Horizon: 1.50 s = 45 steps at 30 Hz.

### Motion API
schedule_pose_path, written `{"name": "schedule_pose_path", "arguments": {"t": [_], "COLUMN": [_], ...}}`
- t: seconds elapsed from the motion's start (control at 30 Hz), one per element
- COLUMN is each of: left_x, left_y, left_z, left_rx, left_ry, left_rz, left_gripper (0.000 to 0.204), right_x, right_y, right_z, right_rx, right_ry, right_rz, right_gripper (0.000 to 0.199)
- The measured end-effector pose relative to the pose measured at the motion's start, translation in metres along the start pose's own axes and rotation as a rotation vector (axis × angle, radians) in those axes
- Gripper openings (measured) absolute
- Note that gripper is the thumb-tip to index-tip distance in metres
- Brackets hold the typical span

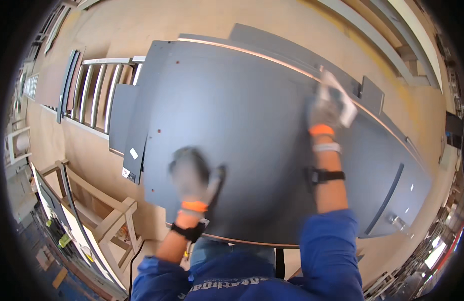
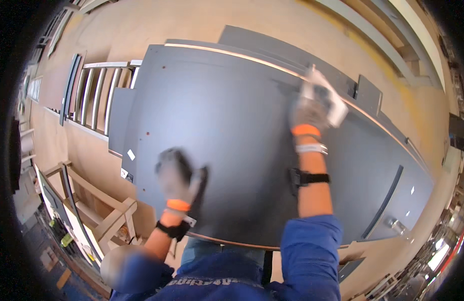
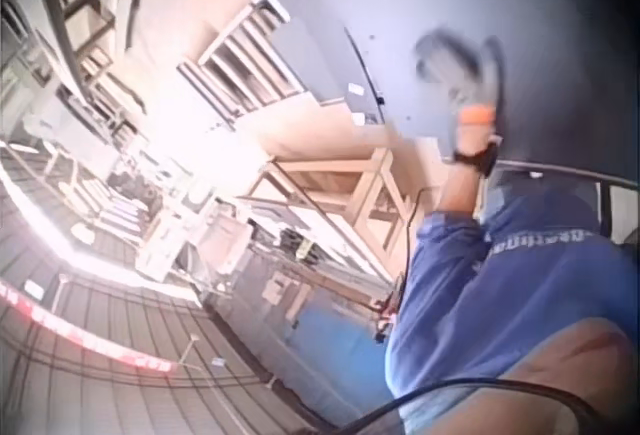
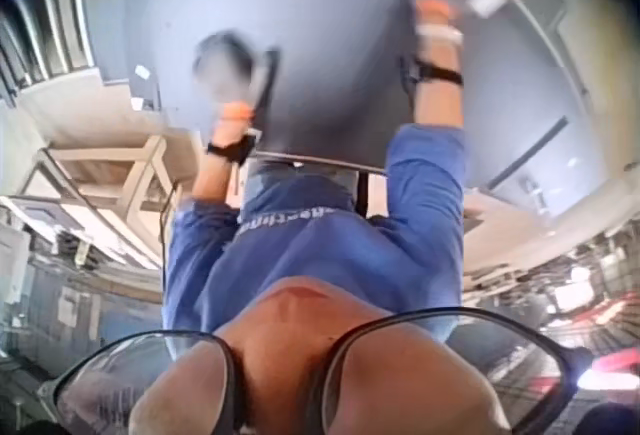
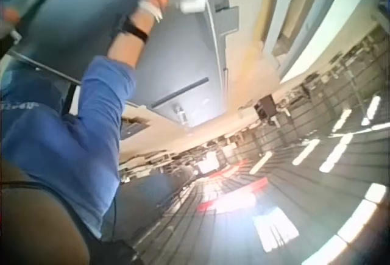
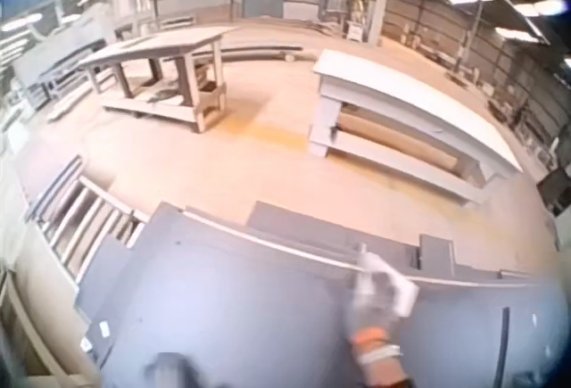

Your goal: Wiping down and organizing large furniture panels in a workshop environment.

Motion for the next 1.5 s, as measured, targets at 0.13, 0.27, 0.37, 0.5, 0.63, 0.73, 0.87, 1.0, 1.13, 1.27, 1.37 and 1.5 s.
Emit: {"name": "schedule_pose_path", "arguments": {"t": [0.13,0.27,0.37,0.5,0.63,0.73,0.87,1.0,1.13,1.27,1.37,1.5], "left_x": [-0.130,-0.170,-0.202,-0.232,-0.245,-0.260,-0.254,-0.260,-0.250,-0.257,-0.253,-0.252], "left_y": [-0.036,-0.025,-0.009,0.022,0.068,0.082,0.074,0.063,0.033,0.038,0.035,0.040], "left_z": [-0.082,-0.154,-0.179,-0.210,-0.269,-0.279,-0.260,-0.267,-0.243,-0.254,-0.249,-0.253], "left_rx": [-0.041,-0.345,-0.417,-0.577,-0.602,-0.562,-0.405,-0.191,-0.021,-0.043,-0.026,-0.001], "left_ry": [-0.140,-0.365,-0.641,-0.859,-1.251,-1.010,-0.976,-0.933,-0.868,-0.801,-0.783,-0.801], "left_rz": [0.168,-0.120,-0.331,-0.413,-0.959,-0.864,-0.875,-0.741,-0.587,-0.347,-0.357,-0.372], "left_gripper": [0.087,0.061,0.060,0.059,0.050,0.043,0.026,0.032,0.042,0.052,0.048,0.042], "right_x": [-0.015,-0.214,-0.302,-0.383,-0.390,-0.385,-0.345,-0.393,-0.387,-0.401,-0.369,-0.346], "right_y": [0.004,0.015,0.008,-0.023,-0.060,-0.045,0.004,-0.010,-0.066,-0.010,-0.004,0.009], "right_z": [0.006,0.049,0.029,-0.101,-0.237,-0.136,0.022,-0.094,-0.273,-0.113,0.047,0.026], "right_rx": [-0.197,-0.089,0.069,-0.290,-0.462,-0.257,-0.202,-0.361,-0.447,-0.036,-0.037,0.009], "right_ry": [0.245,-0.224,-0.474,-0.844,-1.123,-1.011,-0.595,-0.851,-1.338,-1.233,-0.766,-0.724], "right_rz": [-0.024,-0.030,0.039,0.265,0.655,0.464,0.225,0.461,0.745,0.188,0.127,0.175], "right_gripper": [0.066,0.052,0.053,0.039,0.040,0.038,0.045,0.042,0.042,0.041,0.048,0.052]}}
Point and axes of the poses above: each hand's wrist, its own z-axis towards the middle knuckle, its own y-axis out of the palm, x = y × z, the point moved 10 cm from there along z, towards the middle knuckle
